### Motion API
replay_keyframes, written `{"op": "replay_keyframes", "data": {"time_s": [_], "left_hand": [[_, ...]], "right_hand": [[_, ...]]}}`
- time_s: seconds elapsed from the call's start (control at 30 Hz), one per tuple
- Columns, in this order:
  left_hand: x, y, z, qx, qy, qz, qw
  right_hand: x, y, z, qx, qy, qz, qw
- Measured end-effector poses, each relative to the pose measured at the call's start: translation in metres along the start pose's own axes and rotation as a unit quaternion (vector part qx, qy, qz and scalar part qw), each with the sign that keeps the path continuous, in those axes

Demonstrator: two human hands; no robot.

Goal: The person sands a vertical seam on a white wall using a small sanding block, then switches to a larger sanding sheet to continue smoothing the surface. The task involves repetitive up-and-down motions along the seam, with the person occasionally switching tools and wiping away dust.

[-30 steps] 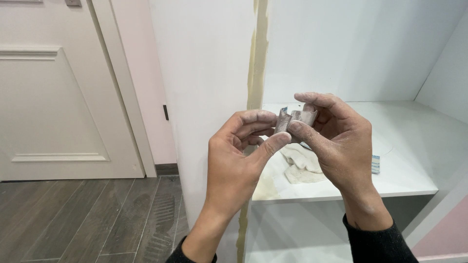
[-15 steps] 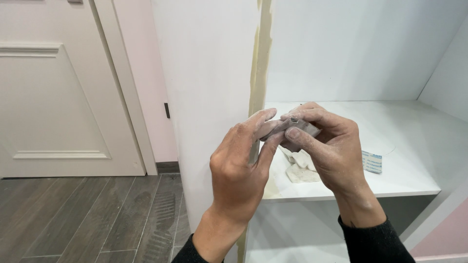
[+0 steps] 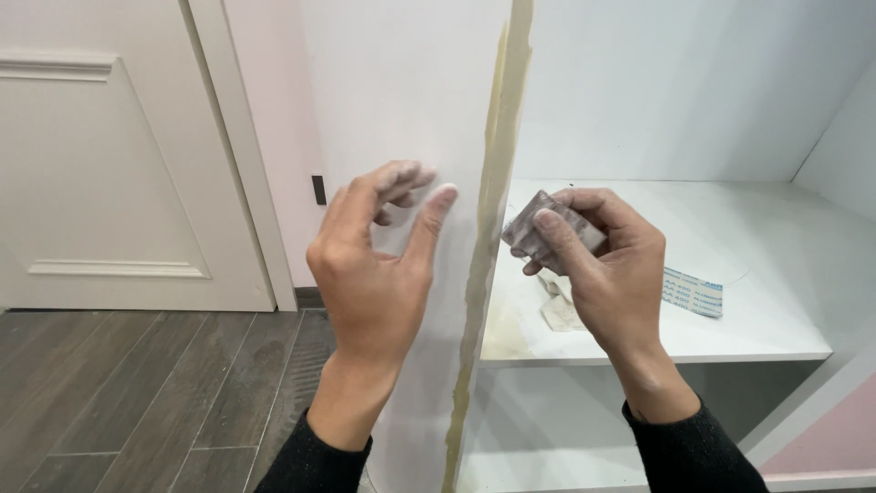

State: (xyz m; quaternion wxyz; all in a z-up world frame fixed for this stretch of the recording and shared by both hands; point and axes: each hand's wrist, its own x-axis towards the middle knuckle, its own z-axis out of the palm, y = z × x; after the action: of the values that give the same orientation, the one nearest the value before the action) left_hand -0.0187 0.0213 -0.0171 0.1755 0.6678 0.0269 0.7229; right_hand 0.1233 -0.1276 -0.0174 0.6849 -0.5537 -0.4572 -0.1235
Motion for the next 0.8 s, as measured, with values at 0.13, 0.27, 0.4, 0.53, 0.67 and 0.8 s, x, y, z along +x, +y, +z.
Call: {"op": "replay_keyframes", "data": {"time_s": [0.13, 0.27, 0.4, 0.53, 0.67, 0.8], "left_hand": [[-0.007, -0.016, 0.003, 0.019, 0.03, -0.014, 0.999], [-0.013, -0.025, 0.008, 0.046, 0.055, 0.011, 0.997], [-0.016, -0.033, 0.009, 0.035, 0.05, 0.038, 0.997], [-0.023, -0.047, 0.011, 0.063, 0.021, 0.077, 0.995], [-0.048, -0.075, 0.016, 0.166, -0.088, 0.147, 0.971], [-0.059, -0.089, 0.015, 0.173, -0.171, 0.163, 0.956]], "right_hand": [[-0.004, 0.006, 0.011, -0.056, -0.032, 0.009, 0.998], [-0.005, 0.005, 0.012, -0.136, -0.047, 0.027, 0.989], [-0.008, 0.011, 0.012, -0.181, -0.025, 0.004, 0.983], [-0.012, 0.016, 0.014, -0.19, 0.004, -0.034, 0.981], [-0.008, 0.009, 0.013, -0.083, -0.003, -0.055, 0.995], [-0.001, 0.013, 0.006, -0.01, -0.013, 0.0, 1.0]]}}
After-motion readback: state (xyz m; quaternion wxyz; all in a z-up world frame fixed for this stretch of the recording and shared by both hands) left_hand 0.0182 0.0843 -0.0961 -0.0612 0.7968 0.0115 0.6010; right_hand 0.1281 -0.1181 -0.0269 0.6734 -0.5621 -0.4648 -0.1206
